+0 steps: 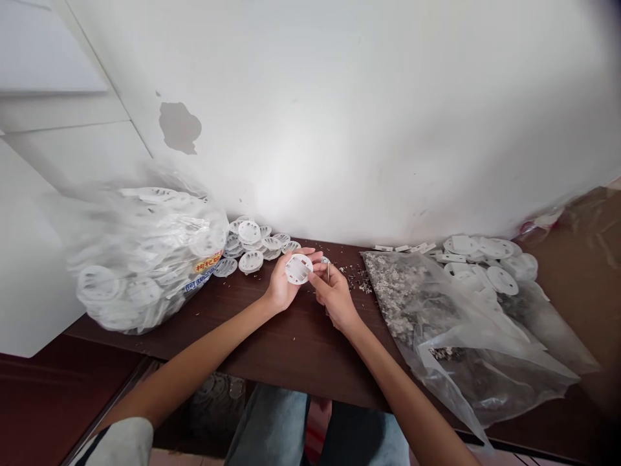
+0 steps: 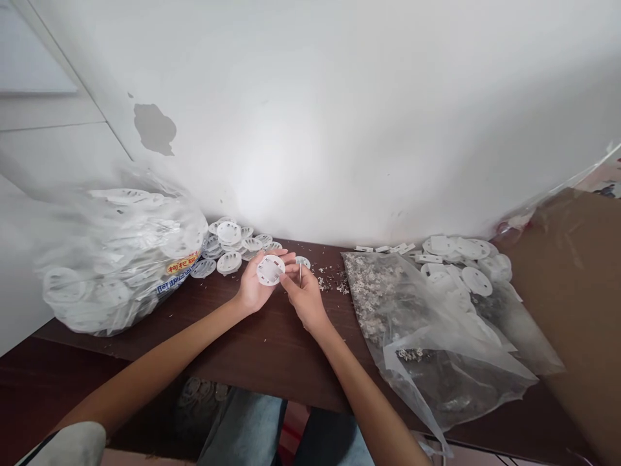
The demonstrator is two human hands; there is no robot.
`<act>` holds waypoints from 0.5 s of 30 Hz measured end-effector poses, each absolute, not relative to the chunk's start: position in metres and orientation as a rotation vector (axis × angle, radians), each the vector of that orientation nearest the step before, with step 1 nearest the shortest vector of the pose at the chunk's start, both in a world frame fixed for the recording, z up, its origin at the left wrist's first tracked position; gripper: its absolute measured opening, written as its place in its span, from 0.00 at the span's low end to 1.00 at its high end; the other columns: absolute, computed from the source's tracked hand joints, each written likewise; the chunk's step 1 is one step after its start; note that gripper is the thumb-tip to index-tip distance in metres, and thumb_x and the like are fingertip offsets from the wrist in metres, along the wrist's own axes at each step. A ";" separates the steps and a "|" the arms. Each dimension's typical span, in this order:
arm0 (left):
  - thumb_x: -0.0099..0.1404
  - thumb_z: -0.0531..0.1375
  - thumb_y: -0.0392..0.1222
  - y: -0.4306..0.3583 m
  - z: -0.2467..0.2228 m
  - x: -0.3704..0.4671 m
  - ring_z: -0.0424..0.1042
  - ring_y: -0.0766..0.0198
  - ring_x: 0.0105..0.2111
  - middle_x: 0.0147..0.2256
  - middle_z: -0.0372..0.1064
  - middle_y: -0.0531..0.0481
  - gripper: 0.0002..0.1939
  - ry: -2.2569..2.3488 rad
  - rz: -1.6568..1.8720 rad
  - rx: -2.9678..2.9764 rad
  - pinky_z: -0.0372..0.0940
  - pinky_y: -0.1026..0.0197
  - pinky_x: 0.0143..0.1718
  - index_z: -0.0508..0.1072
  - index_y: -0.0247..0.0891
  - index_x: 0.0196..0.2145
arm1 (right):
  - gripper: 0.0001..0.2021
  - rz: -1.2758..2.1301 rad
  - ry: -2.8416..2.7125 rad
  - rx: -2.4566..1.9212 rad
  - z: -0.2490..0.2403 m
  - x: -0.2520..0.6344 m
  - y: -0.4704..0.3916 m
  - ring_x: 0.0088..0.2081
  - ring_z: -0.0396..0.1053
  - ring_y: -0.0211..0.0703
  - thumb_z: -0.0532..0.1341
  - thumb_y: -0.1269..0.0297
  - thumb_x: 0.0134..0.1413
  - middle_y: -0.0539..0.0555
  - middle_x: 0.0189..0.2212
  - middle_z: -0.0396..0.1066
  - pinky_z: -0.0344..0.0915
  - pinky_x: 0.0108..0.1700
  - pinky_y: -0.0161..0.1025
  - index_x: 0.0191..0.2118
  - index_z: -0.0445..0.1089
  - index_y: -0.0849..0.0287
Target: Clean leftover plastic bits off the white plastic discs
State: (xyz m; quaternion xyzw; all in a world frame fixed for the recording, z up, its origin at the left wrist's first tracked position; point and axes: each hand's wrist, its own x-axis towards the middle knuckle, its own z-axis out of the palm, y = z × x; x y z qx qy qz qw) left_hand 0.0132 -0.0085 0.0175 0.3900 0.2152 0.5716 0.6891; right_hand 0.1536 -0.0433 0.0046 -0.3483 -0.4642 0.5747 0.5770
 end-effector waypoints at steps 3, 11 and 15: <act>0.74 0.56 0.63 -0.018 0.021 0.016 0.78 0.43 0.56 0.50 0.81 0.36 0.28 0.436 1.339 1.027 0.66 0.43 0.61 0.80 0.34 0.51 | 0.17 1.416 -1.022 -0.738 0.009 0.155 -0.048 0.18 0.44 0.27 0.73 0.50 0.58 0.42 0.24 0.60 0.42 0.20 0.32 0.44 0.75 0.55; 0.75 0.52 0.62 -0.030 0.028 0.010 0.76 0.42 0.57 0.52 0.79 0.35 0.29 0.297 1.462 1.399 0.67 0.45 0.61 0.81 0.34 0.49 | 0.16 1.623 -0.955 -0.660 0.007 0.154 -0.052 0.18 0.43 0.26 0.75 0.55 0.57 0.40 0.22 0.57 0.44 0.19 0.30 0.46 0.76 0.57; 0.76 0.48 0.65 -0.035 0.030 0.010 0.74 0.42 0.58 0.52 0.77 0.35 0.34 0.294 1.426 1.406 0.66 0.44 0.62 0.80 0.34 0.51 | 0.15 1.643 -0.926 -0.648 0.005 0.152 -0.052 0.17 0.43 0.25 0.75 0.57 0.57 0.39 0.22 0.57 0.44 0.19 0.29 0.45 0.76 0.56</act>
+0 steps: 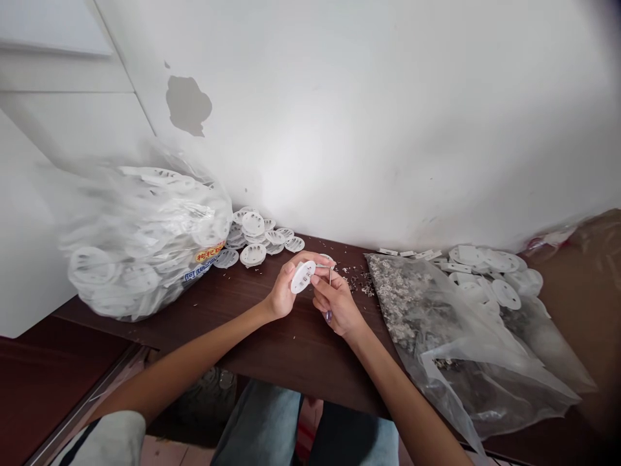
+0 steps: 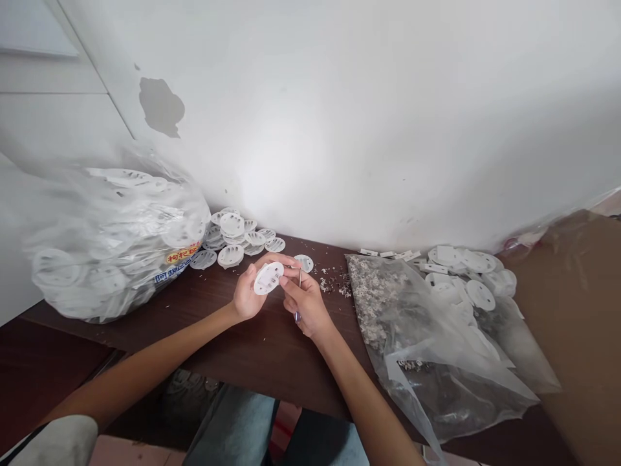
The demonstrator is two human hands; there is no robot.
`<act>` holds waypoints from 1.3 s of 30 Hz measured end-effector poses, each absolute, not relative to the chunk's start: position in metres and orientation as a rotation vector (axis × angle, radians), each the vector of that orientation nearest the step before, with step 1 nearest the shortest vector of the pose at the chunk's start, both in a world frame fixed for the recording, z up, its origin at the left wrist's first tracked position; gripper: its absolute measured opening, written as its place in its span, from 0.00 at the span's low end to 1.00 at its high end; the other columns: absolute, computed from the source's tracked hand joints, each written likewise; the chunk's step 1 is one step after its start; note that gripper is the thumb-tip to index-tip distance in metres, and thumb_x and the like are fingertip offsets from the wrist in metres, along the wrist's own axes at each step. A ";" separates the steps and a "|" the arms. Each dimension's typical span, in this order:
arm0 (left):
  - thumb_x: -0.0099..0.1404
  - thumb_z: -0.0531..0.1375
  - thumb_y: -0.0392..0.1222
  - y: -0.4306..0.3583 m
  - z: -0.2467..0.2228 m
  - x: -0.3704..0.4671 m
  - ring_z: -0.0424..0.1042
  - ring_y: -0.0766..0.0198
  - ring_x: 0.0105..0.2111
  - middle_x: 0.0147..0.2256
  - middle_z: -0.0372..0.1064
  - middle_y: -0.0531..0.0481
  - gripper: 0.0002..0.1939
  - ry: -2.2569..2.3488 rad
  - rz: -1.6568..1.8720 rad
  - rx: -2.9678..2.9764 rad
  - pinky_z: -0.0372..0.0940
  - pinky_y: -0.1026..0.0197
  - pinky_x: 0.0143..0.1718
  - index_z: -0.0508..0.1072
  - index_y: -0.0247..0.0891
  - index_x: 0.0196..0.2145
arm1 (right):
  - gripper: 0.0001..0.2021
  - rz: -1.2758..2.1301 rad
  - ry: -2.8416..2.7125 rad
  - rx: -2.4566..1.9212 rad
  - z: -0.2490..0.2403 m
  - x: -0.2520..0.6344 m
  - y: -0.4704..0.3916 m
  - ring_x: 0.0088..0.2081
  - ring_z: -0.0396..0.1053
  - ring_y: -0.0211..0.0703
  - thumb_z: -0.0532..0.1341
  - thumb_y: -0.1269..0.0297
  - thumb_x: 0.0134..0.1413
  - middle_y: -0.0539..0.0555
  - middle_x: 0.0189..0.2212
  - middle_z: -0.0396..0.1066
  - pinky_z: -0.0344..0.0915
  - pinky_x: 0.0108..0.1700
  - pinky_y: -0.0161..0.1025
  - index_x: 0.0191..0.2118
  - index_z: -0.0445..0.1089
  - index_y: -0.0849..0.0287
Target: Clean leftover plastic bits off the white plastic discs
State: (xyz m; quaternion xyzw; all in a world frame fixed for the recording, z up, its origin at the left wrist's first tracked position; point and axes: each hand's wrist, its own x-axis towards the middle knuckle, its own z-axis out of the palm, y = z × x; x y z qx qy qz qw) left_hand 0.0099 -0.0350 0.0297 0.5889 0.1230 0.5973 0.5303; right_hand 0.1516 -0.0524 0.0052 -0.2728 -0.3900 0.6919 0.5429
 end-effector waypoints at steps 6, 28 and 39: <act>0.74 0.52 0.68 -0.033 0.030 0.013 0.75 0.45 0.52 0.49 0.78 0.39 0.32 0.453 1.394 1.289 0.67 0.48 0.57 0.80 0.38 0.49 | 0.14 1.657 -0.889 -0.572 0.011 0.155 -0.054 0.17 0.40 0.25 0.75 0.57 0.57 0.38 0.21 0.54 0.45 0.18 0.27 0.46 0.75 0.54; 0.71 0.65 0.54 -0.024 0.023 0.009 0.68 0.60 0.37 0.39 0.73 0.47 0.15 0.614 1.398 1.434 0.64 0.59 0.41 0.79 0.39 0.37 | 0.13 1.720 -0.815 -0.513 0.018 0.161 -0.054 0.18 0.39 0.25 0.74 0.59 0.58 0.39 0.23 0.55 0.44 0.18 0.26 0.45 0.74 0.53; 0.67 0.69 0.55 -0.017 0.032 0.001 0.70 0.59 0.37 0.38 0.74 0.47 0.15 0.664 1.349 1.515 0.64 0.58 0.41 0.81 0.39 0.37 | 0.15 1.661 -0.827 -0.574 0.018 0.163 -0.052 0.18 0.40 0.27 0.75 0.57 0.55 0.39 0.23 0.56 0.43 0.18 0.28 0.45 0.74 0.52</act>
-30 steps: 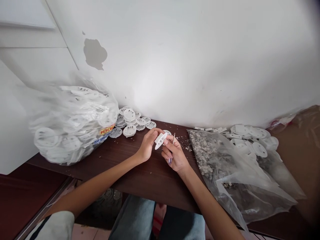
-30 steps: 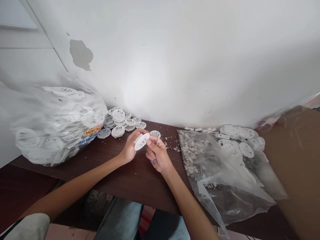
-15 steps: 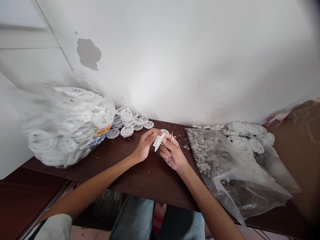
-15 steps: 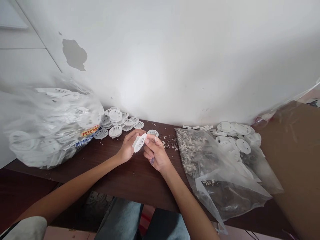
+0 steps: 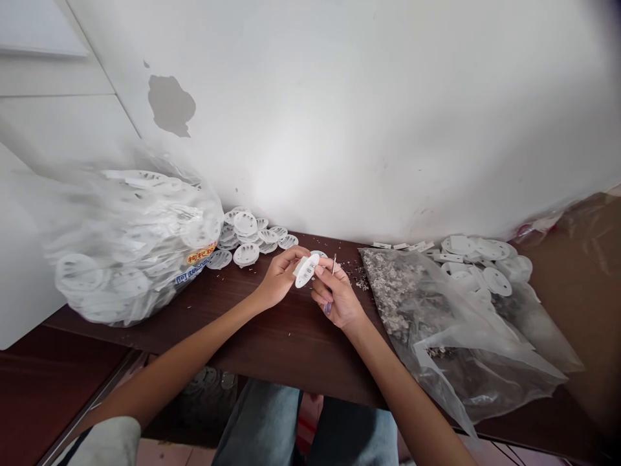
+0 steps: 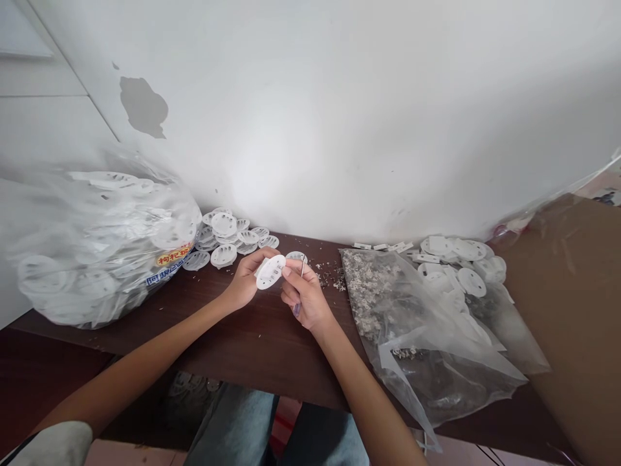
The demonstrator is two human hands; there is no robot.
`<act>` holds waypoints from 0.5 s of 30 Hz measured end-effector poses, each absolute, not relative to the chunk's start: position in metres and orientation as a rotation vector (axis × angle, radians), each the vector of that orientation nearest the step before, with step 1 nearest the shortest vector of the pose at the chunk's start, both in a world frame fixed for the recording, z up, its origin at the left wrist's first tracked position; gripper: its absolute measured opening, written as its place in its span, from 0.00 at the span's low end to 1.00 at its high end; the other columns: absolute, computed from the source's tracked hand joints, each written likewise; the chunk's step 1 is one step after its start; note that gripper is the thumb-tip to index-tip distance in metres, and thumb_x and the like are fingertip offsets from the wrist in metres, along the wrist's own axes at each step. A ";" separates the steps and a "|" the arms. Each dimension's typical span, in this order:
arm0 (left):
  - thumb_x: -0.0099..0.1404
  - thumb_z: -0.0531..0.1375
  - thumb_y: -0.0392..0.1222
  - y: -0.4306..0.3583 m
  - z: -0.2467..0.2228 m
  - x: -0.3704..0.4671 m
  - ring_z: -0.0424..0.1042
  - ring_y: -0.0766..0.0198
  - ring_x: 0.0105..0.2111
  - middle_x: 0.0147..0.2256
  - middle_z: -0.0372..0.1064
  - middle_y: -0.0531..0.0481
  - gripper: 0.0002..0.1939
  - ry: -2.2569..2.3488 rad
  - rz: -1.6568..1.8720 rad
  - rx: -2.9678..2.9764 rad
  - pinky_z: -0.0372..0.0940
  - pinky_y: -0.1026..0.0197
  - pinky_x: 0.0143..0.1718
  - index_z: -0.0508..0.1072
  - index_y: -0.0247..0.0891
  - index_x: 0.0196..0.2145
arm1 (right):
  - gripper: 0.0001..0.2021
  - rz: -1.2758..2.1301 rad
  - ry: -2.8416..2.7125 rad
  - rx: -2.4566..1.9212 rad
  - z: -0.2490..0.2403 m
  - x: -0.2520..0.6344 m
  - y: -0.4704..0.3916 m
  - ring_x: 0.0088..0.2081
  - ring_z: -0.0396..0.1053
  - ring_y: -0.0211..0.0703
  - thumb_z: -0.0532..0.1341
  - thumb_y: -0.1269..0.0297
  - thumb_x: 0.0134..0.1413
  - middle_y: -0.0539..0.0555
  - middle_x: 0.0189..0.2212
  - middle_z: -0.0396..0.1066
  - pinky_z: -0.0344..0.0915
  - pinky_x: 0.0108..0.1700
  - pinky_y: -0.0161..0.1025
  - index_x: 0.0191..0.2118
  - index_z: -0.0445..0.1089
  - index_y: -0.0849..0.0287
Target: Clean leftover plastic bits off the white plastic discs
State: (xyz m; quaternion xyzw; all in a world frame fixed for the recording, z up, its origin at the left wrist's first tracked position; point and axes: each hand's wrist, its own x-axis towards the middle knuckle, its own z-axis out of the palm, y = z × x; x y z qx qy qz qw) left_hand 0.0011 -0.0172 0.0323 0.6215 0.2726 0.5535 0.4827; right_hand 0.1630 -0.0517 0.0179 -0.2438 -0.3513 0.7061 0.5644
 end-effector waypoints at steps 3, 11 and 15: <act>0.70 0.64 0.61 -0.019 0.035 0.001 0.74 0.54 0.44 0.43 0.77 0.45 0.21 0.587 1.359 1.424 0.67 0.55 0.47 0.81 0.41 0.46 | 0.15 1.607 -0.808 -0.587 0.019 0.163 -0.053 0.19 0.39 0.27 0.75 0.58 0.55 0.39 0.22 0.54 0.43 0.19 0.29 0.46 0.74 0.52; 0.70 0.56 0.70 -0.032 0.043 0.023 0.75 0.42 0.54 0.48 0.79 0.38 0.32 0.470 1.435 1.275 0.68 0.46 0.58 0.81 0.37 0.46 | 0.17 1.454 -0.853 -0.726 0.027 0.152 -0.059 0.19 0.40 0.28 0.76 0.53 0.53 0.39 0.21 0.53 0.42 0.20 0.32 0.40 0.70 0.53; 0.70 0.54 0.66 -0.023 0.045 0.030 0.77 0.48 0.41 0.36 0.78 0.42 0.28 0.481 1.492 1.165 0.71 0.49 0.46 0.79 0.37 0.39 | 0.18 1.169 -1.055 -0.921 0.027 0.155 -0.060 0.21 0.50 0.32 0.70 0.47 0.60 0.43 0.27 0.63 0.49 0.23 0.34 0.40 0.67 0.53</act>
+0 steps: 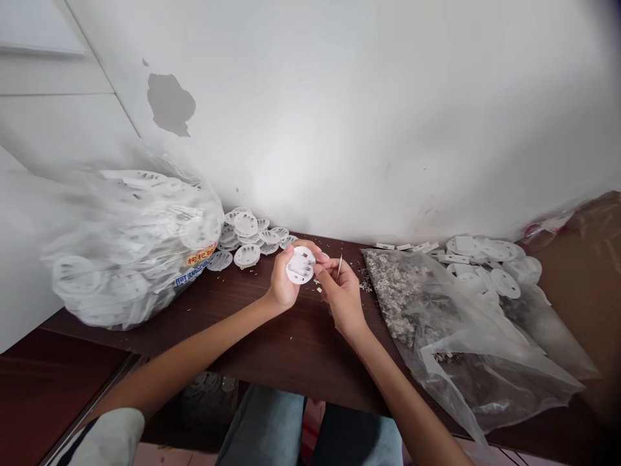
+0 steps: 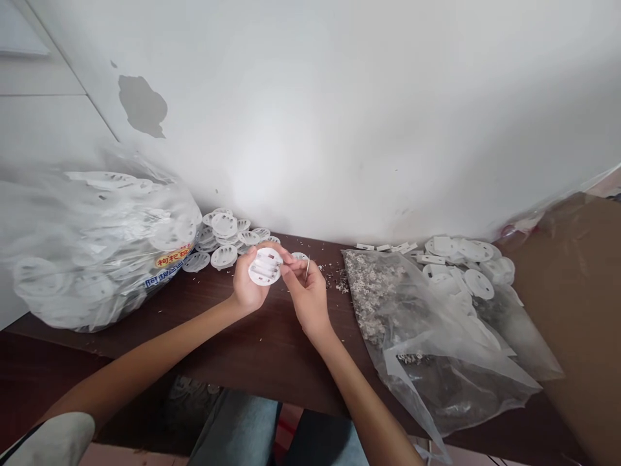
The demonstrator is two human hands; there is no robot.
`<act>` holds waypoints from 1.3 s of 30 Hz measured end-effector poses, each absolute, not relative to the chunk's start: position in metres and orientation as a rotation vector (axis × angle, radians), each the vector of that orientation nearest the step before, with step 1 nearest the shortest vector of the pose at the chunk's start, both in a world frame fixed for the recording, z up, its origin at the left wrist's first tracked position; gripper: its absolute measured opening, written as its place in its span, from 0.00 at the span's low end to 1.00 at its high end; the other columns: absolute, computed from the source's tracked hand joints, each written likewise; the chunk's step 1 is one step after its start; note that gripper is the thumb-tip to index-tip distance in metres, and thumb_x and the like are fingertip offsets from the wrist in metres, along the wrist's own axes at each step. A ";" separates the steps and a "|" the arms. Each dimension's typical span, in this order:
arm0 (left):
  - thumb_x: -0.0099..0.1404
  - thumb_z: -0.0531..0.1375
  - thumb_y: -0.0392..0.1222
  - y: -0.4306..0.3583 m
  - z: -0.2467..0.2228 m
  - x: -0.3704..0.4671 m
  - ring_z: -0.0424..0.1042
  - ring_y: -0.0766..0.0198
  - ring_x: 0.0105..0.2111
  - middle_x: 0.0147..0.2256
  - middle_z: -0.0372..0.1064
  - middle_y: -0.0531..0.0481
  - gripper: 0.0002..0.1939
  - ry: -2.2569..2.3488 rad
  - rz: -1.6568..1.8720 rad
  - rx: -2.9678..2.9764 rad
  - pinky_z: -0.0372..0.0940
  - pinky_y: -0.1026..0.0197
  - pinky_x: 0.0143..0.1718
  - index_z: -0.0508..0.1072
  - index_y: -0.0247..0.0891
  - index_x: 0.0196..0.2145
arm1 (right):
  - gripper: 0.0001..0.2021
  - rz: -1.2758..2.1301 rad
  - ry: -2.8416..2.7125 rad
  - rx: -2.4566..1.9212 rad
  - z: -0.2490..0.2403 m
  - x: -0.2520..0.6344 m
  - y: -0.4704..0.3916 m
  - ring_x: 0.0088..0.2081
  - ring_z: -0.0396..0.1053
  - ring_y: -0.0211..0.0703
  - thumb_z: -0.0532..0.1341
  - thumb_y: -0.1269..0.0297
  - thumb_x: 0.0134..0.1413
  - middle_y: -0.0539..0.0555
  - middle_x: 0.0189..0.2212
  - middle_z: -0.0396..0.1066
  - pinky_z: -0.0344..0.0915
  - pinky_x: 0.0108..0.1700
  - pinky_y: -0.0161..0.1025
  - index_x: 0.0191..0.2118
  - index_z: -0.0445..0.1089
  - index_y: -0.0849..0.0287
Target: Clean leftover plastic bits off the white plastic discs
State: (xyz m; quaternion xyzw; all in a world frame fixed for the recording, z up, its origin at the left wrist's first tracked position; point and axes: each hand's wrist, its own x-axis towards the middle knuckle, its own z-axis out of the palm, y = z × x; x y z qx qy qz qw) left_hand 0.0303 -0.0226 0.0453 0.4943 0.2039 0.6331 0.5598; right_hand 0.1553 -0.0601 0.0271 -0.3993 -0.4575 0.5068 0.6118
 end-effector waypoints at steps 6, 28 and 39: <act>0.72 0.53 0.64 -0.010 0.037 0.016 0.72 0.55 0.32 0.33 0.73 0.44 0.27 0.455 1.520 1.380 0.67 0.54 0.36 0.79 0.37 0.41 | 0.21 0.824 -1.582 -1.152 0.024 0.162 -0.066 0.27 0.64 0.42 0.46 0.47 0.77 0.48 0.25 0.67 0.57 0.33 0.38 0.36 0.65 0.53; 0.73 0.53 0.54 -0.020 0.023 0.010 0.67 0.57 0.33 0.32 0.68 0.46 0.18 0.457 1.359 1.369 0.63 0.57 0.34 0.72 0.37 0.36 | 0.23 0.483 -1.923 -1.476 0.023 0.161 -0.065 0.27 0.65 0.40 0.49 0.51 0.77 0.51 0.26 0.72 0.52 0.33 0.36 0.31 0.67 0.56; 0.71 0.53 0.56 -0.020 0.022 0.008 0.76 0.50 0.38 0.38 0.77 0.40 0.19 0.433 1.306 1.236 0.66 0.55 0.35 0.72 0.37 0.36 | 0.24 0.397 -1.976 -1.586 0.030 0.164 -0.068 0.26 0.65 0.40 0.51 0.51 0.76 0.51 0.26 0.75 0.51 0.33 0.38 0.32 0.74 0.56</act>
